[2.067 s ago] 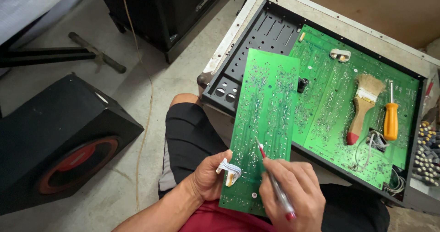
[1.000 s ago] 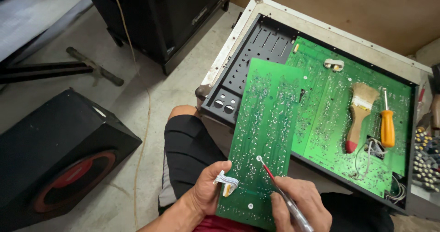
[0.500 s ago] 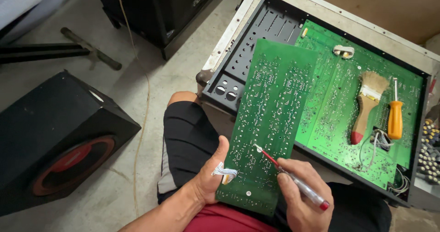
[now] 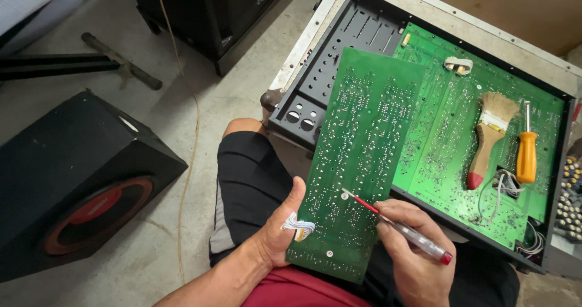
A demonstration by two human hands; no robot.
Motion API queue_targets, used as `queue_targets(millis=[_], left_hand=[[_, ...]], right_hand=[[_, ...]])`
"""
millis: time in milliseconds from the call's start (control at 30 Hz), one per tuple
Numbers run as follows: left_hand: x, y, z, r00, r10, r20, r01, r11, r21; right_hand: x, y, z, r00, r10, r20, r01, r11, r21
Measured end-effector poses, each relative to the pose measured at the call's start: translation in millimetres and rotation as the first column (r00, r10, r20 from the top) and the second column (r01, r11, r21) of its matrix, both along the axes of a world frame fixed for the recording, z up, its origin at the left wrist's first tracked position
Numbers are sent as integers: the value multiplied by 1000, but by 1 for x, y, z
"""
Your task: The person sits on the floor holding a green circuit board on their lap and uses a screwdriver to turn screws on the board, repositioning the board to reach different screws. A larger board rests in an equipment chassis beside them with a brush and screwdriver on it.
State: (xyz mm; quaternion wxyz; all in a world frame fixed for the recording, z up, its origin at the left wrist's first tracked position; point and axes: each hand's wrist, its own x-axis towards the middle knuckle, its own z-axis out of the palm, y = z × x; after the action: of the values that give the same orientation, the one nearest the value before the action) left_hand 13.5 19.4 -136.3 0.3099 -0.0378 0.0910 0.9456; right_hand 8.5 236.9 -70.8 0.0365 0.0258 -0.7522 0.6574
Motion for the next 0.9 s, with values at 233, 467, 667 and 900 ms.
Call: queue_targets(millis=[233,467,667,900], left_hand=[[-1,1,-1,1000,-3,14,4,999,-48],[-1,0,1,1000,-12,15,13,999,-39],[-1,0,-2,1000,-8,5,8,1000,24],[-2,1,-4,1000,-7,28,7,1000,20]], right_hand=[[-1,3,4,999,18,50,-18,1000,-11],[-2,4,0,996,-76,-37,79,992,98],[-1,-5,0,997,-74,16,73,997,18],[-4,-8,4,988,-132,84,132,991,10]])
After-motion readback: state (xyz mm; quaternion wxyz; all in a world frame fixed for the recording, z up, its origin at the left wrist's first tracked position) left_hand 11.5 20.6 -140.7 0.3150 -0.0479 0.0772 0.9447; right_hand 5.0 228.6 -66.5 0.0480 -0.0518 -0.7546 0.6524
